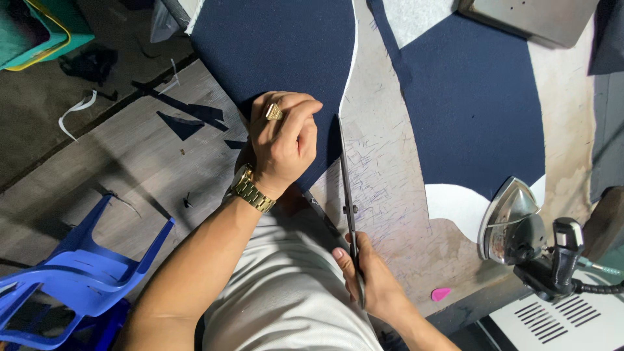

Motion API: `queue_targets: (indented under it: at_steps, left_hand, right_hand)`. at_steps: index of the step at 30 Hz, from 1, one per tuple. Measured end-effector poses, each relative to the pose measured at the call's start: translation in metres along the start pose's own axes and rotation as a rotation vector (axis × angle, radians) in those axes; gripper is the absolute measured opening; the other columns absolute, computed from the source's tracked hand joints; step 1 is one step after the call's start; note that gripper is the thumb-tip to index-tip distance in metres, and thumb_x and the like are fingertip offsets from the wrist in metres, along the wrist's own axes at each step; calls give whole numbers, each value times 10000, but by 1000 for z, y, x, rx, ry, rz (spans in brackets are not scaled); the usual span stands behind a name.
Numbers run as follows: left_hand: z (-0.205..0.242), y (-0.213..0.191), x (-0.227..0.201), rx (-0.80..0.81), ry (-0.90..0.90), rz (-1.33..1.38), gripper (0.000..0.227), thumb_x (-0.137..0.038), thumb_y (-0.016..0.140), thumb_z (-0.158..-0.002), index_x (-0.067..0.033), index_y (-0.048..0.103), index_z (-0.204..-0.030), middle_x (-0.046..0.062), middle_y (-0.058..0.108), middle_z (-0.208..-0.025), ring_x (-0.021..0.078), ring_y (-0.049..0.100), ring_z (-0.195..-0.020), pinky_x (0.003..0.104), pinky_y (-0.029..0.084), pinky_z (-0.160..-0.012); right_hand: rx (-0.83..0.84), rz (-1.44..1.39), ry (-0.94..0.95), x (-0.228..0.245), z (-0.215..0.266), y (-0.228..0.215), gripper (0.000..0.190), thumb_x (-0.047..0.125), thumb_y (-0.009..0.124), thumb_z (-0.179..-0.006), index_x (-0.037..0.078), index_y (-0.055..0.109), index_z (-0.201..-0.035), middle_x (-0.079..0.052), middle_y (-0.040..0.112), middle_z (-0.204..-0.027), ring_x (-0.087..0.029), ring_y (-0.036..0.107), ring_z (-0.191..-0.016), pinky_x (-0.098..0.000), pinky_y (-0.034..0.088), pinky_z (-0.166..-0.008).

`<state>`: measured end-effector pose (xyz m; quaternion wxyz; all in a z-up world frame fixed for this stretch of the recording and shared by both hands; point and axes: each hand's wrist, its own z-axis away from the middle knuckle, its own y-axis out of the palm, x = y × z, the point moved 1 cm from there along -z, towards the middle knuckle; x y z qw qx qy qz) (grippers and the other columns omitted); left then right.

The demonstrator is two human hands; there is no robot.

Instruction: The person irons pieces of dark fabric using a steam iron, cuts around the edges of a fabric panel with shears, and marks the fabric using a ruler, pen, and tailor's chalk.

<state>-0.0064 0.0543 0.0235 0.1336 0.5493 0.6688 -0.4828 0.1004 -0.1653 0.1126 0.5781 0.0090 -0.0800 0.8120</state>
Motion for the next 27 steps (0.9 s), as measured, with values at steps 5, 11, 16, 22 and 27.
queue_targets:
  at_steps: [5, 11, 16, 22, 27]
  left_hand:
    - [1, 0, 0, 18, -18, 21, 255, 116, 454, -966, -10, 662, -1044, 105, 693, -989, 295, 662, -847, 438, 473, -872]
    - [0, -2, 0, 32, -21, 39, 240, 104, 459, -982, -8, 659, -1054, 109, 693, -996, 297, 662, -851, 439, 481, -874]
    - [1, -4, 2, 45, -20, 75, 207, 85, 481, -989, -1, 650, -1071, 111, 696, -989, 295, 674, -861, 442, 484, -889]
    - [-8, -13, -4, 148, 53, 115, 92, -94, 602, -974, -40, 647, -916, 95, 693, -946, 288, 678, -889, 474, 390, -1006]
    - [1, -12, -5, 261, 143, 27, 460, -430, 530, -1057, -76, 648, -789, 95, 697, -1007, 306, 686, -994, 624, 297, -1100]
  right_hand:
    - [2, -179, -87, 6, 6, 12, 339, 439, 507, -1015, 126, 489, -1143, -17, 548, -545, -143, 498, -447, -314, 430, -463]
    - [51, -231, -105, 18, 13, 4, 621, 521, 536, -932, 73, 465, -1357, -10, 583, -524, -128, 572, -429, -308, 488, -461]
    - [-14, -227, -60, 28, 4, 13, 532, 468, 555, -966, 97, 465, -1337, -10, 552, -567, -135, 563, -431, -318, 501, -486]
    - [-98, -143, -81, 34, -1, 32, 385, 494, 512, -1002, 133, 458, -1124, -34, 541, -625, -181, 542, -578, -380, 461, -590]
    - [-125, -296, -205, 42, -1, 50, 325, 435, 524, -1029, 125, 459, -957, -1, 479, -623, -142, 446, -567, -358, 408, -553]
